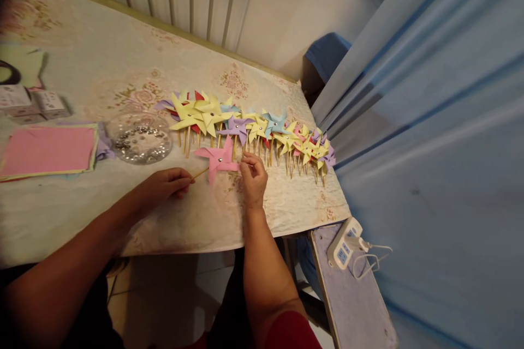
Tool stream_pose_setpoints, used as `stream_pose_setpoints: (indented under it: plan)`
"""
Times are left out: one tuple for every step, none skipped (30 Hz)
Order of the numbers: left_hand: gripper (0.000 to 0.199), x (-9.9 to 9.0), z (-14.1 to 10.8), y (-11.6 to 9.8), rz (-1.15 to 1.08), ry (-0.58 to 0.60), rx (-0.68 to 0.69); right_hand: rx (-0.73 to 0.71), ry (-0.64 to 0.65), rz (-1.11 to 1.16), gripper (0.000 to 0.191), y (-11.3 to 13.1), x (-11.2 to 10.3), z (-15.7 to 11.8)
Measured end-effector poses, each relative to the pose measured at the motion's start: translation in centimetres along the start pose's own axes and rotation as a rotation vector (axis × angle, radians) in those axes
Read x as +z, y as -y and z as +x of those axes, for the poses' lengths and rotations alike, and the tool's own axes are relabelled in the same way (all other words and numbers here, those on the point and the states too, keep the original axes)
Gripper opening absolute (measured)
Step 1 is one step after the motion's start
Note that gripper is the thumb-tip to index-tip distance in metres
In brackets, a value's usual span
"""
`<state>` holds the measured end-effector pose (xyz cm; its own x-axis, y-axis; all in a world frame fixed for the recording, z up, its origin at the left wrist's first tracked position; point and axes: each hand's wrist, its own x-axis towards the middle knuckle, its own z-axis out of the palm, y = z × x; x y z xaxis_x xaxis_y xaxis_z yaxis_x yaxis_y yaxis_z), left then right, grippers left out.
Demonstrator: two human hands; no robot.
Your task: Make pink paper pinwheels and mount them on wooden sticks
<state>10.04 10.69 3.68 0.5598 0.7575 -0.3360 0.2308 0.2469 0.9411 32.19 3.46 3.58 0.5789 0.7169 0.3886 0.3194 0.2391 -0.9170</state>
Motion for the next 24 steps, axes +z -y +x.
stream_pose_setpoints:
  plan:
    - [0.025, 0.0, 0.0, 0.0, -0.008, 0.000, 0.000, 0.047, -0.038, 0.025, 0.020, -0.2, 0.0, 0.1]
    - [0.025, 0.0, 0.0, 0.1, -0.022, 0.000, 0.001, 0.097, -0.070, 0.045, 0.022, -0.3, -0.1, 0.1]
    - [0.024, 0.1, -0.1, 0.1, -0.042, 0.000, 0.002, 0.143, -0.103, 0.066, 0.024, -0.4, 0.0, 0.2]
    - [0.024, 0.1, -0.1, 0.1, -0.069, 0.000, 0.006, 0.185, -0.137, 0.089, 0.025, -0.5, 0.1, 0.2]
    - [0.024, 0.1, -0.1, 0.1, -0.100, 0.000, 0.009, 0.219, -0.169, 0.112, 0.025, -0.4, 0.2, 0.2]
    - [0.023, 0.2, -0.1, 0.1, -0.132, -0.002, 0.012, 0.244, -0.195, 0.134, 0.025, -0.4, 0.3, 0.1]
    - [0.024, 0.2, -0.2, 0.1, -0.165, -0.004, 0.012, 0.260, -0.213, 0.150, 0.025, -0.2, 0.5, 0.0]
    - [0.024, 0.3, -0.2, 0.1, -0.196, -0.004, 0.012, 0.272, -0.219, 0.161, 0.025, -0.1, 0.8, -0.1]
    - [0.024, 0.3, -0.2, 0.1, -0.226, -0.006, 0.011, 0.282, -0.214, 0.164, 0.024, 0.1, 1.0, -0.3]
    - [0.024, 0.4, -0.2, 0.1, -0.255, -0.009, 0.011, 0.290, -0.197, 0.160, 0.024, 0.3, 1.4, -0.6]
    - [0.023, 0.5, -0.1, 0.2, -0.282, -0.015, 0.017, 0.295, -0.169, 0.150, 0.024, 0.5, 1.7, -1.0]
    - [0.022, 0.5, -0.1, 0.3, -0.302, -0.028, 0.028, 0.300, -0.130, 0.135, 0.024, 0.7, 2.1, -1.5]
    - [0.021, 0.6, -0.1, 0.4, -0.312, -0.036, 0.047, 0.301, -0.082, 0.119, 0.024, 0.8, 2.6, -2.0]
    - [0.019, 0.6, 0.0, 0.5, -0.315, -0.043, 0.071, 0.301, -0.020, 0.105, 0.024, 1.0, 3.0, -2.5]
    - [0.019, 0.6, 0.0, 0.6, -0.318, -0.047, 0.093, 0.306, 0.041, 0.098, 0.024, 1.1, 3.5, -3.1]
    - [0.019, 0.6, 0.1, 0.8, -0.324, -0.048, 0.111, 0.323, 0.099, 0.098, 0.024, 1.2, 4.0, -3.6]
    - [0.020, 0.7, 0.2, 0.9, -0.336, -0.050, 0.124, 0.352, 0.151, 0.102, 0.023, 1.3, 4.5, -4.1]
    - [0.021, 0.7, 0.2, 1.1, -0.357, -0.050, 0.132, 0.389, 0.195, 0.110, 0.021, 1.4, 5.0, -4.6]
    - [0.021, 0.7, 0.3, 1.2, -0.384, -0.047, 0.140, 0.427, 0.237, 0.120, 0.018, 1.5, 5.4, -5.0]
    - [0.021, 0.7, 0.3, 1.4, -0.409, -0.041, 0.147, 0.461, 0.274, 0.132, 0.015, 1.7, 5.8, -5.4]
    - [0.022, 0.8, 0.3, 1.4, -0.431, -0.033, 0.154, 0.490, 0.310, 0.144, 0.013, 1.8, 6.2, -5.8]
    - [0.022, 0.9, 0.2, 1.4, -0.448, -0.023, 0.157, 0.512, 0.341, 0.155, 0.011, 1.9, 6.5, -6.0]
    - [0.023, 1.0, 0.1, 1.4, -0.461, -0.011, 0.154, 0.531, 0.361, 0.164, 0.010, 2.0, 6.8, -6.3]
    - [0.024, 1.1, 0.0, 1.3, -0.471, 0.000, 0.144, 0.548, 0.372, 0.172, 0.010, 2.0, 7.0, -6.5]
